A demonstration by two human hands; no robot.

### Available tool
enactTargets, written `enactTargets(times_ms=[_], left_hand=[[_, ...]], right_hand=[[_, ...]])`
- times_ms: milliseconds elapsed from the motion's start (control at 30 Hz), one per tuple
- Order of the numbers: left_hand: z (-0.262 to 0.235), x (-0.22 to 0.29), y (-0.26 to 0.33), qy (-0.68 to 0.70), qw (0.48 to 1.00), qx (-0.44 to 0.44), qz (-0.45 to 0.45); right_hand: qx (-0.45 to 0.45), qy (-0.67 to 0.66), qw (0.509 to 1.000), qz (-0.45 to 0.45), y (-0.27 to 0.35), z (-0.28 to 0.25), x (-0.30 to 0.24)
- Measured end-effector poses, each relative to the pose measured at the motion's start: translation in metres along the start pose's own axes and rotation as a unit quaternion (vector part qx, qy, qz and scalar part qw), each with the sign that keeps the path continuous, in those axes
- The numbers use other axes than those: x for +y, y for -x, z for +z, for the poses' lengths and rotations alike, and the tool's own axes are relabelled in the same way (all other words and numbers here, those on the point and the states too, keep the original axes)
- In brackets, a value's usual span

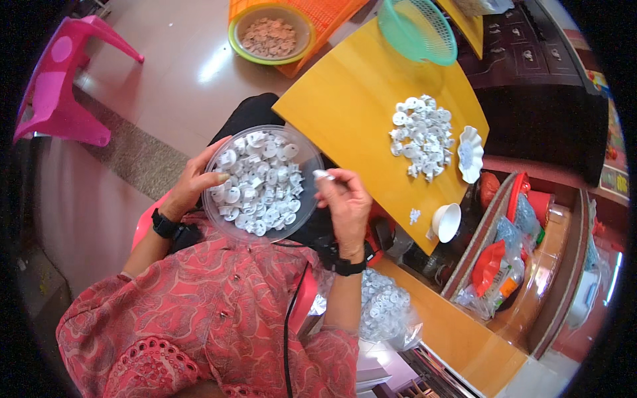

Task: Sorting small white plastic shoe components from bags into various bowls and containers.

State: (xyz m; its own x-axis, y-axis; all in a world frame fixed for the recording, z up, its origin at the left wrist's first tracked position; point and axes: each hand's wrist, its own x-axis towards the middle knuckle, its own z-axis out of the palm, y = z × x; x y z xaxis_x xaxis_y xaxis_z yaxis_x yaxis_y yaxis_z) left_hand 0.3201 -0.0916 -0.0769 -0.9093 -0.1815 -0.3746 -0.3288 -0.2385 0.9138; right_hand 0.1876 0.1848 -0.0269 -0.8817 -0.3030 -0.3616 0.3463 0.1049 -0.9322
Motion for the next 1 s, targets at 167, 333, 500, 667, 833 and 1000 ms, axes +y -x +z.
enactTargets(times_ms=[167, 333, 500, 667, 833, 1000], left_hand=[[0.000, 0.004, -0.002, -0.027, 1.000, -0.009, 0.004], [0.001, 0.008, 0.000, -0.016, 1.000, -0.018, -0.016], [0.002, 0.011, -0.001, -0.006, 0.999, -0.024, -0.025], [-0.005, 0.000, -0.003, -0.053, 0.998, -0.026, -0.020], [0.000, -0.001, -0.001, -0.042, 0.999, -0.002, 0.010], [-0.001, -0.002, -0.002, -0.070, 0.997, 0.005, 0.031]], right_hand=[[0.158, 0.125, 0.972, -0.120, -0.044, -0.063, -0.036], [0.255, 0.184, 0.934, -0.172, -0.098, -0.125, -0.045], [0.289, 0.271, 0.877, -0.271, -0.090, -0.111, -0.043], [0.017, 0.275, 0.953, -0.124, -0.018, -0.010, -0.019], [-0.180, 0.299, 0.931, -0.109, 0.019, 0.069, 0.020], [-0.149, 0.405, 0.886, -0.169, 0.025, 0.093, 0.055]])
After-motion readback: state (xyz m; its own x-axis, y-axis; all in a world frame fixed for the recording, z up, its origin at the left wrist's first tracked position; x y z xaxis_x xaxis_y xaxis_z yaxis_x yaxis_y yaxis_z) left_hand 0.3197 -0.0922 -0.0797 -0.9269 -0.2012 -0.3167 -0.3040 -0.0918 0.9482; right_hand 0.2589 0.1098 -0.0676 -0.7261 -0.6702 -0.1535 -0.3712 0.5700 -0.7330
